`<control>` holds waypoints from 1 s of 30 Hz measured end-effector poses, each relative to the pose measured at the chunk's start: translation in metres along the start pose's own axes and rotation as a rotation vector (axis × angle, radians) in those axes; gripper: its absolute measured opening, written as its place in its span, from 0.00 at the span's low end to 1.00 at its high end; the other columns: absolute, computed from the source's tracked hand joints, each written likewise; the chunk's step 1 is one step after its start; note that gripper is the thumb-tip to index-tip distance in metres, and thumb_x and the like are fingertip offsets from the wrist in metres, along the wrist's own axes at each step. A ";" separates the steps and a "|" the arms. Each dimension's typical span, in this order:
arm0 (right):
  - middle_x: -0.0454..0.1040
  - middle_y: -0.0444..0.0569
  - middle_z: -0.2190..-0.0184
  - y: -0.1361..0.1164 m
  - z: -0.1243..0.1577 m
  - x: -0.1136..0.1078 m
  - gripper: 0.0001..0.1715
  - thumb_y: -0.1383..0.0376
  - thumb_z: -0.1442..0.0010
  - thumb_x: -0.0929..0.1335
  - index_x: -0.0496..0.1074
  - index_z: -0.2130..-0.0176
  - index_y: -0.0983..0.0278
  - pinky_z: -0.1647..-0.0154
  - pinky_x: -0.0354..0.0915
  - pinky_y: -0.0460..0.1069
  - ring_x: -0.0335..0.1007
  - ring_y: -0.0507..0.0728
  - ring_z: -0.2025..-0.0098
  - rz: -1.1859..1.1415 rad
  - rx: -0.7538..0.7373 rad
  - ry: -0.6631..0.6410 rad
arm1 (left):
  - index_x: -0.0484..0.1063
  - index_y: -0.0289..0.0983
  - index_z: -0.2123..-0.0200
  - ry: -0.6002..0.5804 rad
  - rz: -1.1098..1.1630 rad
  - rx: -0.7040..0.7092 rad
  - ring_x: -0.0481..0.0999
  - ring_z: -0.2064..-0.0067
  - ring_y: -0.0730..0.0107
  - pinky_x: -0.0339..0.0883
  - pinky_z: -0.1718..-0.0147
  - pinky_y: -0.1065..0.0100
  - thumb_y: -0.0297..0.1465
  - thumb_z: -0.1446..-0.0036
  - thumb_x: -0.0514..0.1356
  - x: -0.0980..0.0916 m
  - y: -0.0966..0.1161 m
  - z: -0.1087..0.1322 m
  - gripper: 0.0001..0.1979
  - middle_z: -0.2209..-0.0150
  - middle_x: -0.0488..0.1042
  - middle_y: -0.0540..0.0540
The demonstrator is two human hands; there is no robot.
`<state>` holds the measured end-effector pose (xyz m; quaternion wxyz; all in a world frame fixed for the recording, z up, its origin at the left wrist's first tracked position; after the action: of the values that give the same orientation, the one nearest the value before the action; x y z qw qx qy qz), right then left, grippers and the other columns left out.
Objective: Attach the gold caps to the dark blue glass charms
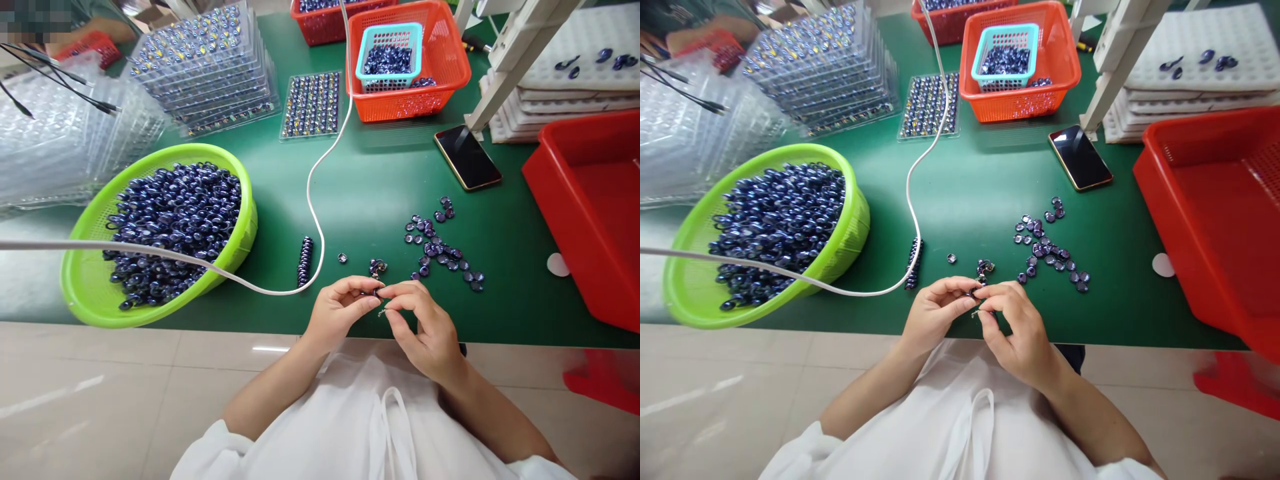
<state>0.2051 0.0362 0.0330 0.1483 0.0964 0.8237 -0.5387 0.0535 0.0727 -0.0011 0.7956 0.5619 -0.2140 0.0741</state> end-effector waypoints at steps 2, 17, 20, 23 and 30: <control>0.75 0.48 0.56 0.002 0.000 -0.001 0.11 0.74 0.37 0.66 0.68 0.58 0.58 0.47 0.66 0.55 0.71 0.57 0.52 -0.026 0.049 0.023 | 0.84 0.41 0.64 0.002 0.001 0.001 0.81 0.61 0.72 0.77 0.58 0.72 0.26 0.51 0.74 0.000 -0.001 0.000 0.10 0.63 0.84 0.48; 0.69 0.43 0.68 0.020 0.002 0.007 0.08 0.61 0.32 0.65 0.69 0.64 0.59 0.65 0.64 0.47 0.65 0.52 0.68 -0.257 0.444 0.048 | 0.85 0.41 0.66 -0.035 -0.185 0.198 0.82 0.61 0.64 0.79 0.60 0.65 0.28 0.52 0.74 0.003 0.006 0.004 0.08 0.63 0.84 0.45; 0.69 0.43 0.68 0.022 0.003 0.008 0.08 0.61 0.32 0.66 0.69 0.65 0.60 0.65 0.64 0.47 0.66 0.52 0.67 -0.270 0.453 0.043 | 0.85 0.43 0.64 -0.038 -0.194 0.222 0.82 0.60 0.65 0.78 0.59 0.65 0.27 0.51 0.73 0.001 0.005 0.004 0.09 0.62 0.84 0.46; 0.70 0.43 0.68 0.025 0.003 0.008 0.07 0.61 0.32 0.66 0.69 0.64 0.59 0.65 0.65 0.46 0.67 0.52 0.67 -0.266 0.477 0.047 | 0.85 0.45 0.63 -0.056 -0.193 0.235 0.81 0.60 0.66 0.77 0.59 0.67 0.25 0.50 0.73 0.002 0.004 0.004 0.11 0.62 0.84 0.47; 0.72 0.43 0.69 0.026 0.003 0.008 0.07 0.61 0.34 0.68 0.69 0.64 0.60 0.66 0.67 0.46 0.69 0.52 0.67 -0.291 0.497 0.052 | 0.84 0.40 0.62 -0.057 -0.221 0.169 0.81 0.63 0.66 0.77 0.60 0.65 0.30 0.49 0.73 0.002 0.001 0.002 0.09 0.64 0.83 0.45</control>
<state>0.2060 0.0440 0.0065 0.0199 0.0242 0.6751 -0.7371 0.0543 0.0709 0.0017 0.7424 0.6489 -0.1662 -0.0122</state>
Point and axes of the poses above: each hand's wrist, its own z-axis away from the middle knuckle, its own x-axis out of the palm, y = z × x, the point moved 5 cm from there along -z, towards the middle knuckle
